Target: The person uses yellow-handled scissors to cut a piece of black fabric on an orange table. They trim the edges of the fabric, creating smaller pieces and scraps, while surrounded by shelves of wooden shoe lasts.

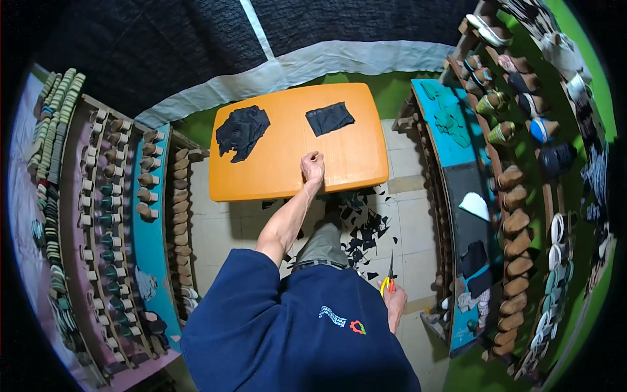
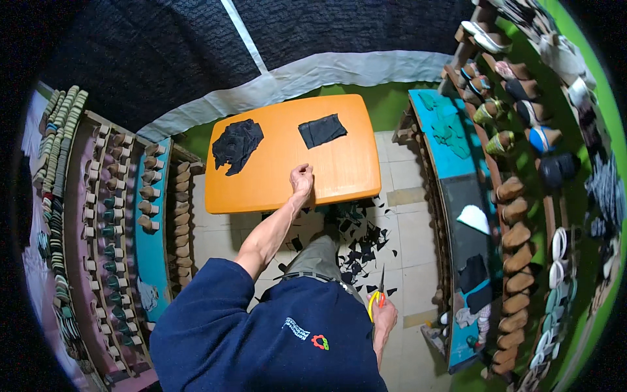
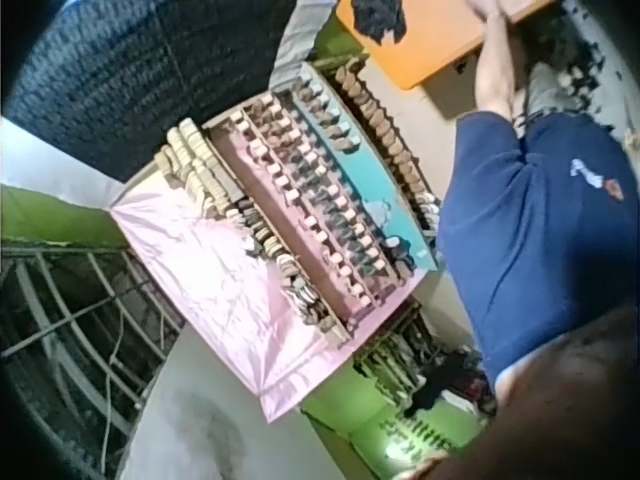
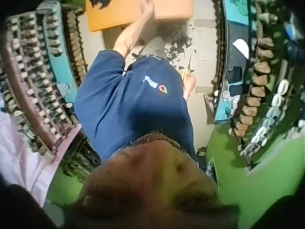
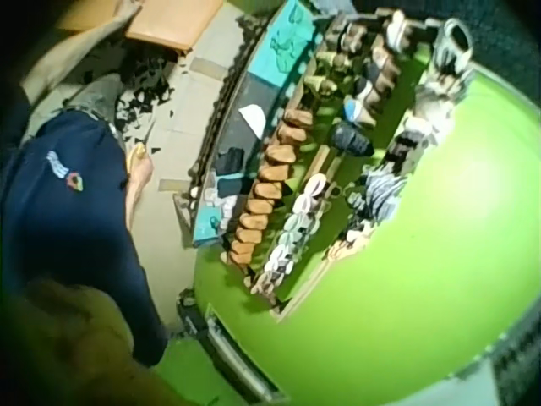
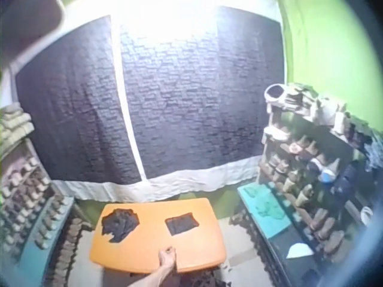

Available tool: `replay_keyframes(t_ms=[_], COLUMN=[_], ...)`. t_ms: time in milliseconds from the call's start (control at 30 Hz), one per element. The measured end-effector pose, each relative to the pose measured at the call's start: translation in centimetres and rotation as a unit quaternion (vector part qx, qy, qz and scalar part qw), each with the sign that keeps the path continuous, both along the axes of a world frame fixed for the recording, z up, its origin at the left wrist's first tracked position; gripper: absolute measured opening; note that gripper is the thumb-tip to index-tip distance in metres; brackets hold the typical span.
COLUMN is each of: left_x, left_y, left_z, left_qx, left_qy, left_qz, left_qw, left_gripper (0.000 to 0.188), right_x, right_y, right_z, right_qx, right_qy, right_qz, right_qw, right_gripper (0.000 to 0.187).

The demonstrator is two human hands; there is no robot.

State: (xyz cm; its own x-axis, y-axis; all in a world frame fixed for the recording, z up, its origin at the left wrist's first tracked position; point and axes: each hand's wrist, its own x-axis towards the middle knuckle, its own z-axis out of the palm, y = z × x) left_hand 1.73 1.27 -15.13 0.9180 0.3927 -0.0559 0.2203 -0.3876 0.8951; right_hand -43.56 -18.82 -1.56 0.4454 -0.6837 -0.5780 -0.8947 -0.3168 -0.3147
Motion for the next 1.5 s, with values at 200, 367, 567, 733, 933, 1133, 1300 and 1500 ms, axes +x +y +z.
replay_keyframes(t_ms=[200,367,567,733,933,1133,1300,1500], left_x=[7.2,10.5,12.9,13.4,14.4,14.9,12.4,10.7], left_y=[-0.6,-1.5,-3.5,-4.9,-3.7,-1.6,0.9,0.1], left_z=[-1.1,-1.5,1.7,0.5,-0.7,2.4,2.9,5.3], left_qx=[0.020,0.144,0.174,0.121,0.034,-0.395,-0.635,-0.593], left_qy=[0.042,0.080,0.148,0.085,-0.011,0.165,0.073,0.154], left_qz=[0.037,0.038,0.022,0.048,0.124,0.167,0.176,0.319], left_qw=[0.998,0.986,0.973,0.988,0.992,0.888,0.748,0.723], left_gripper=[0.037,0.071,0.062,0.045,0.053,0.048,0.053,0.029], right_x=[8.2,15.1,22.8,28.6,37.7,48.6,57.0,60.5], right_y=[-2.4,-5.2,-4.8,-4.0,-6.9,-8.8,-9.4,-9.0], right_z=[-1.1,-2.0,-2.3,0.2,1.3,1.0,-0.4,-7.1], right_qx=[-0.011,-0.027,-0.022,-0.017,0.010,0.034,0.156,0.284], right_qy=[-0.085,-0.095,-0.148,-0.132,-0.094,-0.099,-0.164,-0.150], right_qz=[-0.015,-0.008,0.000,0.075,0.195,0.316,0.349,0.361], right_qw=[0.996,0.995,0.989,0.988,0.976,0.943,0.909,0.876], right_gripper=[0.046,0.045,0.047,0.045,0.051,0.058,0.056,0.055])
